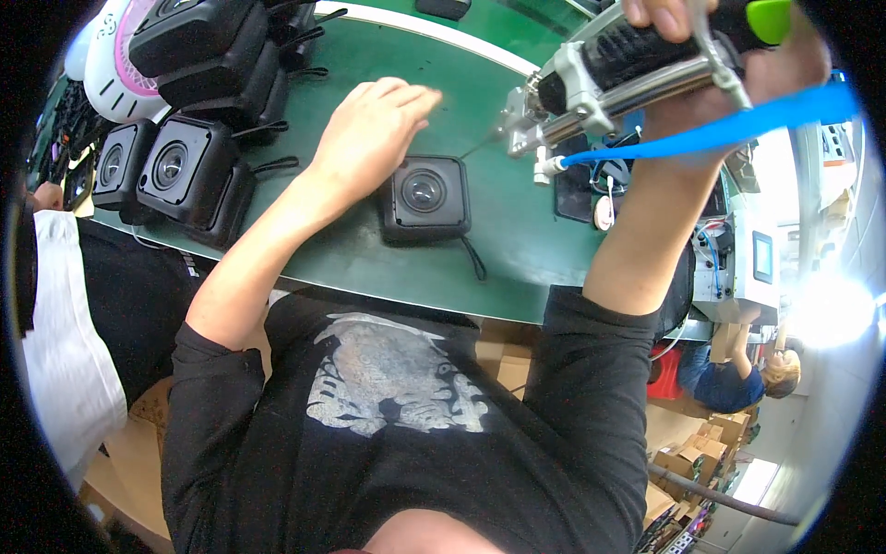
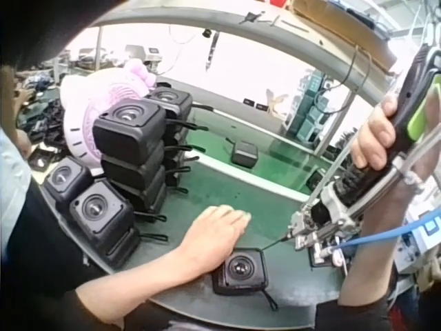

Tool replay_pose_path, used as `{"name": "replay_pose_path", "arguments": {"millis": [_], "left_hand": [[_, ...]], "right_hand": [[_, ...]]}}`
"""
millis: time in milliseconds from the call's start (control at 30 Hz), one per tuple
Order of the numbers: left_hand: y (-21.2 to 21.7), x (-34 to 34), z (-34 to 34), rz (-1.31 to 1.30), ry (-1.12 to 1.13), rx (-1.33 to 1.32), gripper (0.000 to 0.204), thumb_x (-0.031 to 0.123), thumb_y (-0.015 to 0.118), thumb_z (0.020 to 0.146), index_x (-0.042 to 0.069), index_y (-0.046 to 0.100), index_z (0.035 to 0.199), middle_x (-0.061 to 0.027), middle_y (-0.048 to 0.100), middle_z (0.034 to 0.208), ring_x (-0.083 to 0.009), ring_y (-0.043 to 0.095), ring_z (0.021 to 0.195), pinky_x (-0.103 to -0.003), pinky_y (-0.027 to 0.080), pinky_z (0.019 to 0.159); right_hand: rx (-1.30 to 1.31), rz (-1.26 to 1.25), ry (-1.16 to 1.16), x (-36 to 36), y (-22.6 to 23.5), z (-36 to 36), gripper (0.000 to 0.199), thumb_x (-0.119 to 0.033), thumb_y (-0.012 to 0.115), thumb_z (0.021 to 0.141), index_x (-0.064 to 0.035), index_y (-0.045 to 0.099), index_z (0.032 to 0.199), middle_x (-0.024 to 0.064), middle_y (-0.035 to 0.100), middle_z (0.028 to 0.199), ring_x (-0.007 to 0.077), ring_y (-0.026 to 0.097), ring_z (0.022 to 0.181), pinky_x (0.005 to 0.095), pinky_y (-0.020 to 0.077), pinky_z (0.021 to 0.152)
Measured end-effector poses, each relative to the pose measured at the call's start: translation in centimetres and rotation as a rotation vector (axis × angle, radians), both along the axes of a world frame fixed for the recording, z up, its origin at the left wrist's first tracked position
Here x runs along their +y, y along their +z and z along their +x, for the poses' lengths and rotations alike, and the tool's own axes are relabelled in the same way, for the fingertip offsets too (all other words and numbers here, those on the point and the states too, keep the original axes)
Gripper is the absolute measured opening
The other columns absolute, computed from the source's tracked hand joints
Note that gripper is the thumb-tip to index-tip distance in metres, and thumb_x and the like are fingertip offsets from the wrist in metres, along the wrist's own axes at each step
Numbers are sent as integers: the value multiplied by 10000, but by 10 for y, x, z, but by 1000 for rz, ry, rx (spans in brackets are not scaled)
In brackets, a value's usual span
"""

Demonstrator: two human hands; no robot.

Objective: Assembling speaker components using a pneumatic screwdriver on an industrial production line.

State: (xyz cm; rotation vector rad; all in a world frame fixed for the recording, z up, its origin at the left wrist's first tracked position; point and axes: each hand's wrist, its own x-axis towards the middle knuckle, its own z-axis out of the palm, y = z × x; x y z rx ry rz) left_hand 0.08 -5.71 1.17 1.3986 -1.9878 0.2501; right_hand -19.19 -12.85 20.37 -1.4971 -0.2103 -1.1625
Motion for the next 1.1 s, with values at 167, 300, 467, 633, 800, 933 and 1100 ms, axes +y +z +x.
{"name": "replay_pose_path", "arguments": {"millis": [167,300,467,633,800,933,1100], "left_hand": [[16,22,-15,438,-91,-13,787,545,664,858,-117,520,1259,-248,602,1237,-362,564,1175,-432,433,1034],[5,36,-23,526,-163,-23,975,552,840,610,-123,500,1226,-217,584,1078,-351,574,1047,-418,465,953],[-6,42,-29,405,-107,-26,913,391,862,547,-106,499,1222,-180,561,1053,-329,559,1013,-405,473,913],[-6,43,-31,418,-105,-24,898,376,861,554,-99,497,1224,-180,562,1064,-333,555,1029,-404,472,920],[-3,41,-28,532,-45,-145,874,523,816,645,-71,511,1210,-140,560,1108,-268,537,1070,-355,461,944],[1,39,-31,509,-78,-143,830,509,829,644,-53,520,1172,-142,557,1115,-277,534,1082,-360,459,953],[2,38,-30,542,-71,-94,797,477,850,630,-38,529,1146,-149,565,1105,-284,541,1075,-371,462,942]], "right_hand": [[188,-47,99,-17,-1,-5,518,-531,552,898,-31,535,1032,61,548,837,162,546,698,320,423,710],[274,51,214,-25,-13,0,514,-536,557,915,-29,540,1000,55,543,813,154,512,659,323,406,683],[211,75,111,-21,-30,5,447,-476,531,948,-30,542,977,47,531,771,145,487,610,319,397,637],[223,114,15,-12,-34,8,402,-438,530,950,-37,536,974,48,515,760,157,471,603,327,389,646],[247,51,101,-23,-5,-5,441,-478,544,918,-48,560,1013,33,534,780,164,504,634,336,396,691],[44,-13,-76,20,19,-27,567,-564,633,812,-54,516,1030,41,546,809,169,530,651,343,406,669],[185,5,177,44,47,-22,693,-669,476,910,-3,499,1104,142,589,847,260,595,624,424,486,561]]}}
